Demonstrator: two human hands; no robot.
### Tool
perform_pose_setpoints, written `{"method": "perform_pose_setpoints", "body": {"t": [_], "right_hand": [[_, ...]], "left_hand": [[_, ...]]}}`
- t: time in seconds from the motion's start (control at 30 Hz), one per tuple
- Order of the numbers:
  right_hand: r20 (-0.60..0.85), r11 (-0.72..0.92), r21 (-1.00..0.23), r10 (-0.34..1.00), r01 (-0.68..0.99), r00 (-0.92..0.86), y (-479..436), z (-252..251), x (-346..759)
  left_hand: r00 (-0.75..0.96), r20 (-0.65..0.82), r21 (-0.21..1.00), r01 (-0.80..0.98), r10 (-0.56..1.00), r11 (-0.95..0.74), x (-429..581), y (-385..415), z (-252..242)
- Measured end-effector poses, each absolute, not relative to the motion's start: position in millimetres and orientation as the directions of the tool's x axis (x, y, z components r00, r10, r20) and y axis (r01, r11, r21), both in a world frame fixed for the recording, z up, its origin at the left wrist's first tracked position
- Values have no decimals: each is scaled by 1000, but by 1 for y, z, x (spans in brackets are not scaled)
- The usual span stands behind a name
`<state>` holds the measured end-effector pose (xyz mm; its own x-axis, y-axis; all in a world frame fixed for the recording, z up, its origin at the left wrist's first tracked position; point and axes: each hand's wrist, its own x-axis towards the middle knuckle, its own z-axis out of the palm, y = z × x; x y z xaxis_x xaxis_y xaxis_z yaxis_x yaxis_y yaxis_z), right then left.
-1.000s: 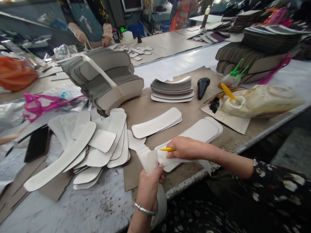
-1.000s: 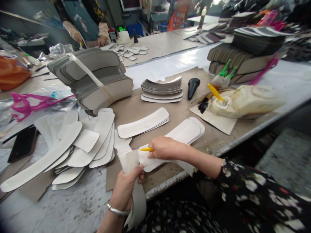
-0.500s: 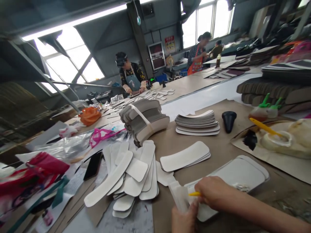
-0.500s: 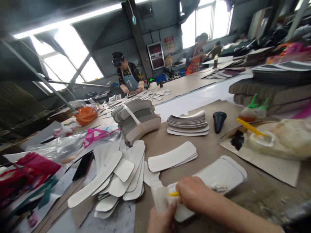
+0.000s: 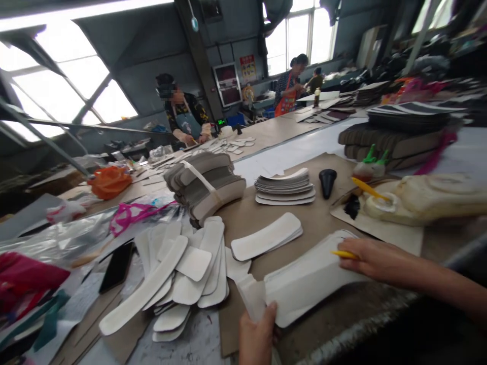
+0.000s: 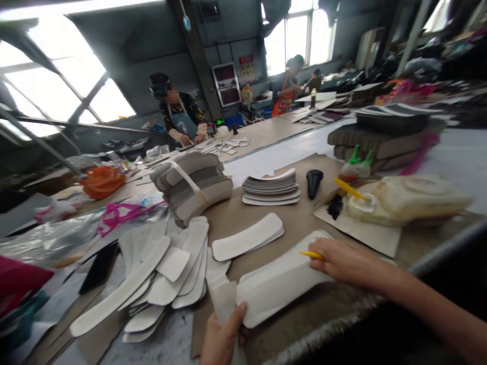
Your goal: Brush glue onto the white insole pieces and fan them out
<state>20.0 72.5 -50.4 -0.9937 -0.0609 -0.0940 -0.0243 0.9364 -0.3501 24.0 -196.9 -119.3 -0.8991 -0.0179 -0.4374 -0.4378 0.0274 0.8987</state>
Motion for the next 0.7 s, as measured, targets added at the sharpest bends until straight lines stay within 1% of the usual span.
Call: {"method": "perform_pose_setpoints", "body": {"t": [0.03,0.07,0.17,0.23,0.3,0.43,0.5,0.7], "right_hand": [[-134,950,-310,-75,-30,-988,75,-49,23],[-153,968,-249,-53,-14,-987,76,-47,25],[-175,995,-70,62,76,-983,68,-46,26],[-174,994,7,110,111,-979,62,-49,24],[-158,992,62,115,107,-981,58,-52,23],[-110,992,125,42,28,-993,57,-57,20],[-116,991,137,13,-3,-993,58,-59,18],[-165,987,158,-12,-38,-986,60,-61,13]], "left_hand": [[-899,-436,897,-438,-50,64,25,-197,-115],[-896,-439,891,-444,-67,97,26,-197,-112],[-865,-493,849,-502,-94,167,25,-198,-109],[-844,-528,828,-537,-95,160,24,-198,-109],[-831,-548,819,-556,-92,142,25,-198,-109],[-829,-549,810,-560,-110,178,25,-198,-107],[-820,-559,800,-572,-122,180,25,-197,-107],[-795,-599,795,-605,-95,51,23,-192,-103]]}}
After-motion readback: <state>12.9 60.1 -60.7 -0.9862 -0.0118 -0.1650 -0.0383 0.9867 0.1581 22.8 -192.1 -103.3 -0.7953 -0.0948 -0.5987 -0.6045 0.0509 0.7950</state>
